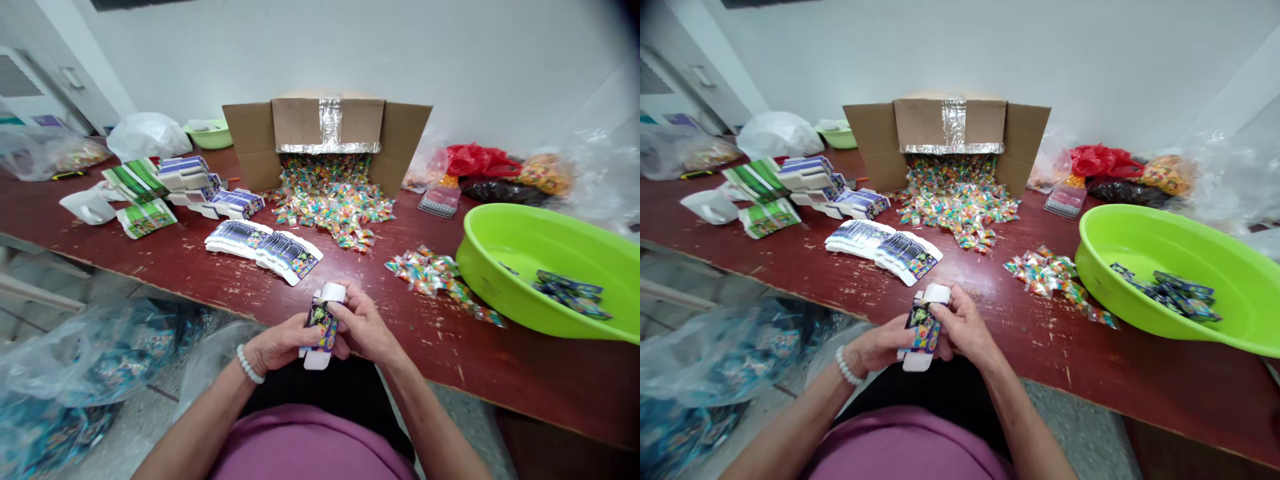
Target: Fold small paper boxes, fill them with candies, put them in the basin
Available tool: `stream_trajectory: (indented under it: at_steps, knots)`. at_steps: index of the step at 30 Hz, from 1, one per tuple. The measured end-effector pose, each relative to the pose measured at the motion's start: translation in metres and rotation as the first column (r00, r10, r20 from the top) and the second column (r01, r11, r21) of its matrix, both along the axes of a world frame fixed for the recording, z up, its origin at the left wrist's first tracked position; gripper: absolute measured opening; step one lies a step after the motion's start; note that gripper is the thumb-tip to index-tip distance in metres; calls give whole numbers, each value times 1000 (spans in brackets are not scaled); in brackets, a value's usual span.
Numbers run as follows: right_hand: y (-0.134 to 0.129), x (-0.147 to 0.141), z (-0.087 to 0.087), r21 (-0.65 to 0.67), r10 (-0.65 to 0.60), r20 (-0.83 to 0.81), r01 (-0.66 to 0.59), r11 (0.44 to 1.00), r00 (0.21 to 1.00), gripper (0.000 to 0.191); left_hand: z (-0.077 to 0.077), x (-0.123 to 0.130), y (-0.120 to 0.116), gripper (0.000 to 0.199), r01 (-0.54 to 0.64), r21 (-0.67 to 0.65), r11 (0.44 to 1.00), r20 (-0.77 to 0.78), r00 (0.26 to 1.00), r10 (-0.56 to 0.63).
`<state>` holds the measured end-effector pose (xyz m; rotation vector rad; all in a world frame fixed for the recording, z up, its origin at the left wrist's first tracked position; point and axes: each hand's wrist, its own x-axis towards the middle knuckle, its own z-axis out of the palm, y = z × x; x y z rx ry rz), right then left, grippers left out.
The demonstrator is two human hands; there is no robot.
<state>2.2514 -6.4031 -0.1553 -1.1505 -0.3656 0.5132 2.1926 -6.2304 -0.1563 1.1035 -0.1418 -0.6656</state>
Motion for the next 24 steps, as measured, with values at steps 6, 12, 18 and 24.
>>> stream_trajectory:
  at_steps: [6,12,18,24]
  knots:
    - [2,-13,7,-1,33,2,-33,999,999,59,-1,0,-13,45,-111,26,993,75,991,109]
    - [10,-24,17,-181,-55,68,67,981,996,43,8,-2,-27,30,-364,250,897,133,931,340]
    - [10,-24,5,-298,-187,273,267,916,944,25,3,0,-28,23,-407,324,854,150,914,378]
    - [2,-12,-1,-319,-173,342,287,903,924,43,1,-3,-24,47,-527,200,826,222,846,486]
